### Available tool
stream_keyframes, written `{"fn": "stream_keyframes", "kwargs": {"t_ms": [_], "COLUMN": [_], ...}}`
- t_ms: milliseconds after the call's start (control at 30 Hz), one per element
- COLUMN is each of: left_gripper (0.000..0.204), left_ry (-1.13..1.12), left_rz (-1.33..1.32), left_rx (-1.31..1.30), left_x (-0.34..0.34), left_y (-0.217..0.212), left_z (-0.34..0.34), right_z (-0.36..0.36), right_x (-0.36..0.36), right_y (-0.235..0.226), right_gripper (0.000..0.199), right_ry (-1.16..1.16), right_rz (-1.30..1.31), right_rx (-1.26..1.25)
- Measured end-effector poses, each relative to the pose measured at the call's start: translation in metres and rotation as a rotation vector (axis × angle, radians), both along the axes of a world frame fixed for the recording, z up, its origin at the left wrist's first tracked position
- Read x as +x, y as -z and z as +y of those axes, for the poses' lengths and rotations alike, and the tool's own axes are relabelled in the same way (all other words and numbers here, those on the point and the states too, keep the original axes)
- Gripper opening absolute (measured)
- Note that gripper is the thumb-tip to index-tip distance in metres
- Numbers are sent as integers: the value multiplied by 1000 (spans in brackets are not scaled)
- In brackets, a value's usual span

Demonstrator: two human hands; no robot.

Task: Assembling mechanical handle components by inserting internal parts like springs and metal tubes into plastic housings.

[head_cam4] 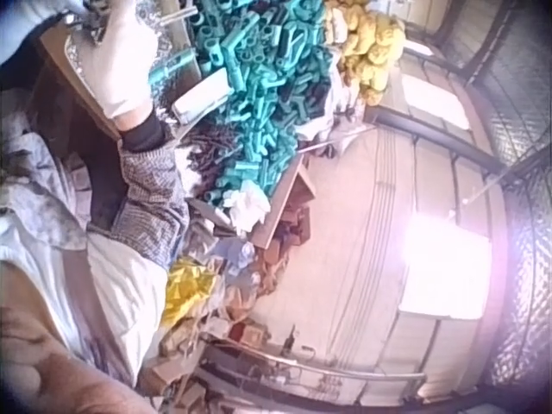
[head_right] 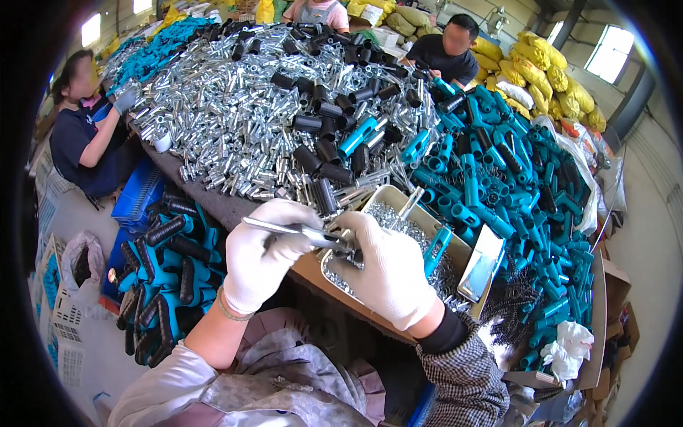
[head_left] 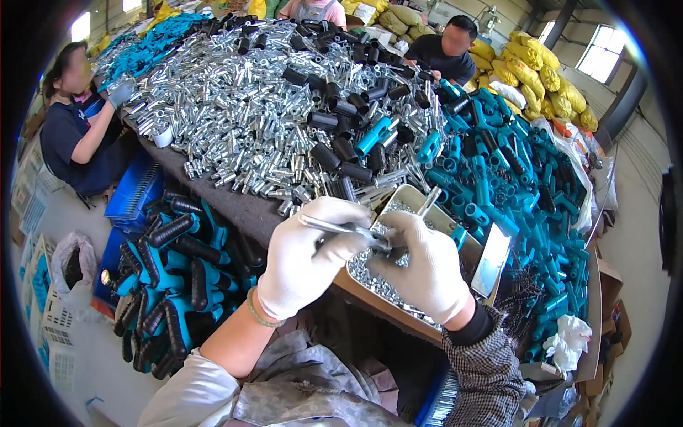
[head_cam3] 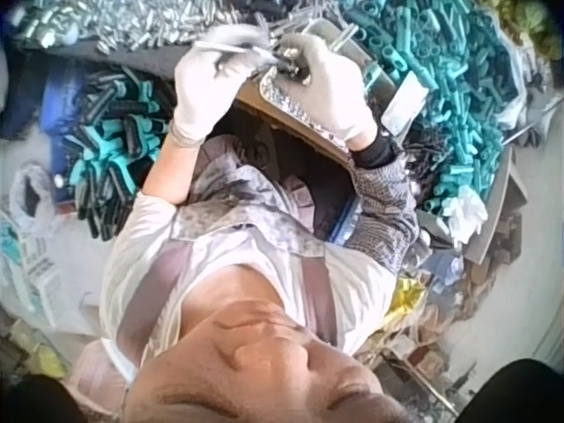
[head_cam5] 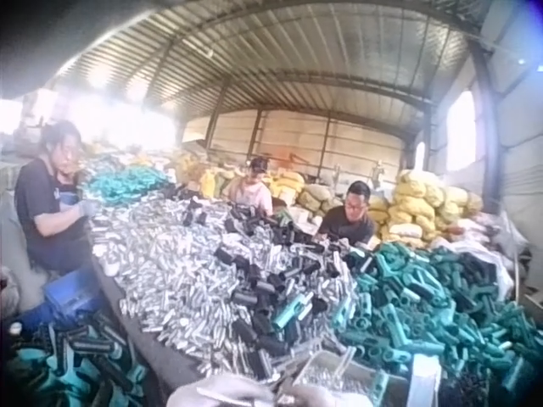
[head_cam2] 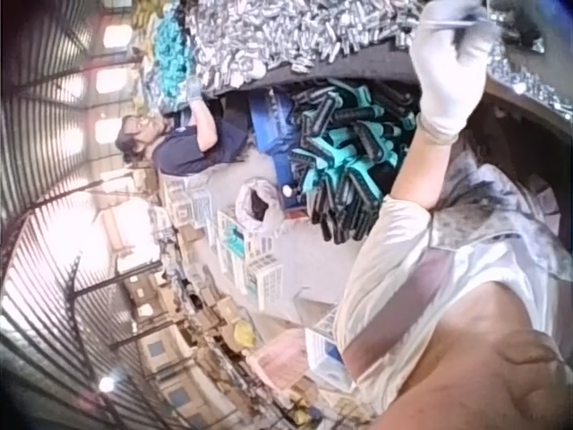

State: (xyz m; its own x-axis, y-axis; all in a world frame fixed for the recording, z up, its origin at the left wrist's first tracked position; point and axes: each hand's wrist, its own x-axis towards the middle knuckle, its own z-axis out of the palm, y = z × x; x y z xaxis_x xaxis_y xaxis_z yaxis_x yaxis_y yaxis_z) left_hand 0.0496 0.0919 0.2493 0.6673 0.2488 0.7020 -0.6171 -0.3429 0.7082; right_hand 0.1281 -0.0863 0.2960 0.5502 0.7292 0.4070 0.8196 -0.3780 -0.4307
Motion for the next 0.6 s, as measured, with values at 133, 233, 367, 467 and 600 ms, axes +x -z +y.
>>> {"fn": "stream_keyframes", "kwargs": {"t_ms": [133,233,367,467,600], "left_gripper": [22,20,38,52,57], "left_ry": [41,55,78,-4,27], "left_rz": [-90,-87,94,257,174], "left_rx": [139,107,111,199,217], "left_x": [-7,-10,-15,-6,10], "left_y": [-21,-20,-22,-26,9], "left_z": [0,15,17,21,29], "right_z": [8,14,17,24,39], "right_x": [2,0,3,-5,-1], "right_y": [5,0,7,1,-6], "right_gripper": [47,52,54,54,51], "right_ry": [-47,-47,-87,-102,-40], "right_rz": [-168,7,-61,-28,181], "right_rx": [-15,20,-15,10,59]}}
